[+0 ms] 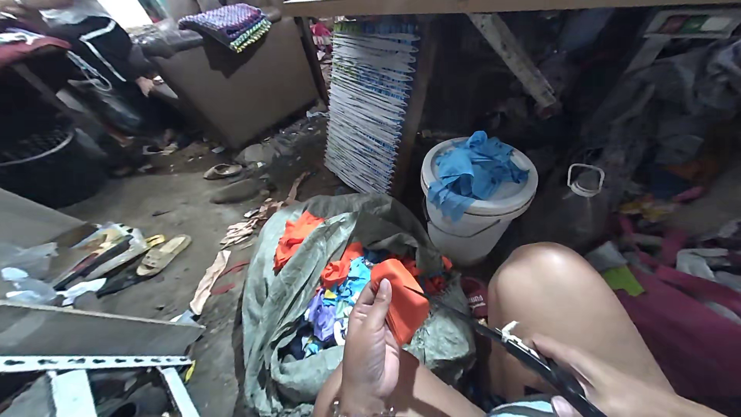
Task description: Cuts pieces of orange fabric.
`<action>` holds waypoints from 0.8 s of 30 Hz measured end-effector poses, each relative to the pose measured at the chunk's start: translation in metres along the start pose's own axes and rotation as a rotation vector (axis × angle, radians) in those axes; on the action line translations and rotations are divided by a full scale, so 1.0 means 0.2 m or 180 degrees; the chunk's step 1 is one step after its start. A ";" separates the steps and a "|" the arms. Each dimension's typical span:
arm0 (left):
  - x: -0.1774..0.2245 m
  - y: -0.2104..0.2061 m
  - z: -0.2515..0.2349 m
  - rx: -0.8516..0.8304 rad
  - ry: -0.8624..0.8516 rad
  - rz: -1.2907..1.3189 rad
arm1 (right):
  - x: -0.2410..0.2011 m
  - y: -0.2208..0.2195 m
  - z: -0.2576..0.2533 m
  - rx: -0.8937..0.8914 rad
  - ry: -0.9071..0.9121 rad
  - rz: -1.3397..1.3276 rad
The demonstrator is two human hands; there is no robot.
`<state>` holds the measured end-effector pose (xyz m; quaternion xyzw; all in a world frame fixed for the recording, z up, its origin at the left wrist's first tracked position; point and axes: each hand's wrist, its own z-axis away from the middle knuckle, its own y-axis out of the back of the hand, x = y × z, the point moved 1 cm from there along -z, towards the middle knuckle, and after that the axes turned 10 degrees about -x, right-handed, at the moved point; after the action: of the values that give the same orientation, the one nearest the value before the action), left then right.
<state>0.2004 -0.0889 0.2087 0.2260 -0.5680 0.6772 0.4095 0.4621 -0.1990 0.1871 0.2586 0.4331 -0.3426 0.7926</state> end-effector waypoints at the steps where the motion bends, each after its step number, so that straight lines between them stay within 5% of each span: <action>1: -0.01 0.00 0.00 0.0021 0.0011 -0.0036 | -0.01 0.00 -0.01 0.0004 -0.0014 0.0007; 18: -0.10 0.04 0.01 0.0267 -0.0120 -0.0047 | 0.06 -0.07 -0.14 0.0617 0.0168 0.0455; 24: -0.11 0.06 0.01 0.0280 -0.0134 -0.0361 | -0.05 -0.06 -0.18 0.0366 -0.0047 0.0787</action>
<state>0.2029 -0.0967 0.1849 0.2897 -0.5325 0.6723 0.4249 0.4307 -0.1784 0.1771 0.3525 0.3718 -0.2685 0.8157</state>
